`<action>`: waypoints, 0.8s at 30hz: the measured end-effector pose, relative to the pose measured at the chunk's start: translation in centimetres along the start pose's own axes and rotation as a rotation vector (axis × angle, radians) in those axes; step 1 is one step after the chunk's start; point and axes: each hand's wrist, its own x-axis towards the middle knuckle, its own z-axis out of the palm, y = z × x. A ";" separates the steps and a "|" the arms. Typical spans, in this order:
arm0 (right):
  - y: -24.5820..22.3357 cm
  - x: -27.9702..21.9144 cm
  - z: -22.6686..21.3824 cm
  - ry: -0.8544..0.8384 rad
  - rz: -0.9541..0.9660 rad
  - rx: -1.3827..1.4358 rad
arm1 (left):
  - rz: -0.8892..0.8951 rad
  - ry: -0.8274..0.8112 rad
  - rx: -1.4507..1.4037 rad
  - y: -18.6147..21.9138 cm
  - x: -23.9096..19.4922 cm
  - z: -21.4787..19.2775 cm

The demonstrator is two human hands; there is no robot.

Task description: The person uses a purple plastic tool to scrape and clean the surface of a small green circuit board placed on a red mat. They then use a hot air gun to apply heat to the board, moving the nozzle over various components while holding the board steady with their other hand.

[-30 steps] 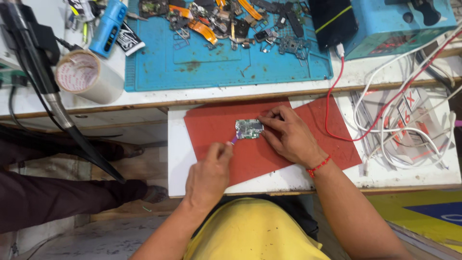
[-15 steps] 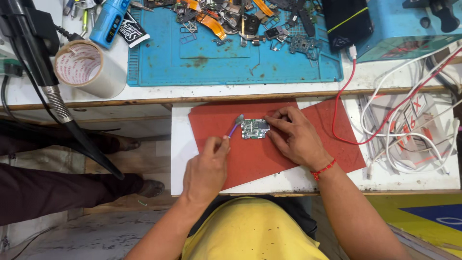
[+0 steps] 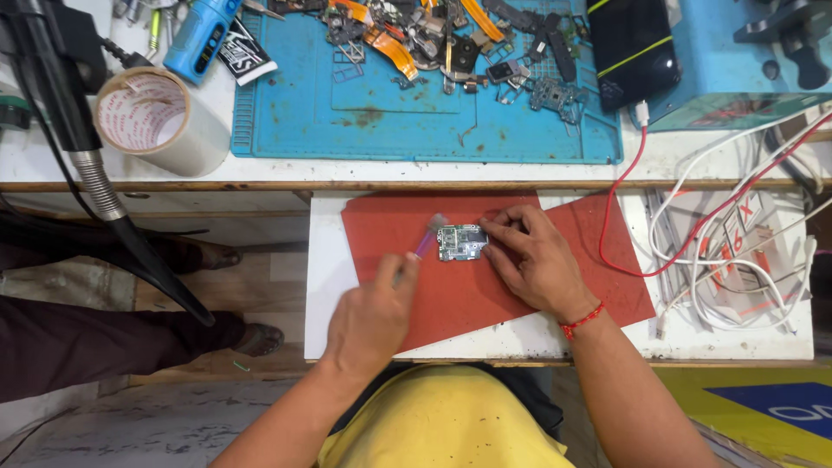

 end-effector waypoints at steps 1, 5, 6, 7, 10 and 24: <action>0.1 -0.1 0.0 0.002 -0.007 0.007 | 0.080 0.010 -0.030 0.4 -0.4 0.2; 0.1 0.3 0.0 0.008 -0.053 -0.015 | 0.063 0.035 -0.080 0.9 -0.7 0.3; 0.0 0.5 -0.1 0.010 -0.061 -0.034 | -0.021 0.033 -0.077 0.6 -0.4 0.2; 0.1 0.4 -0.1 0.016 -0.056 -0.020 | 0.039 0.038 -0.076 0.8 -0.3 0.3; 0.1 0.2 -0.1 0.003 -0.030 0.002 | 0.096 0.035 -0.094 1.2 -0.4 0.5; 0.1 0.6 -0.3 -0.011 -0.041 0.023 | 0.149 0.009 -0.065 0.7 0.0 -0.5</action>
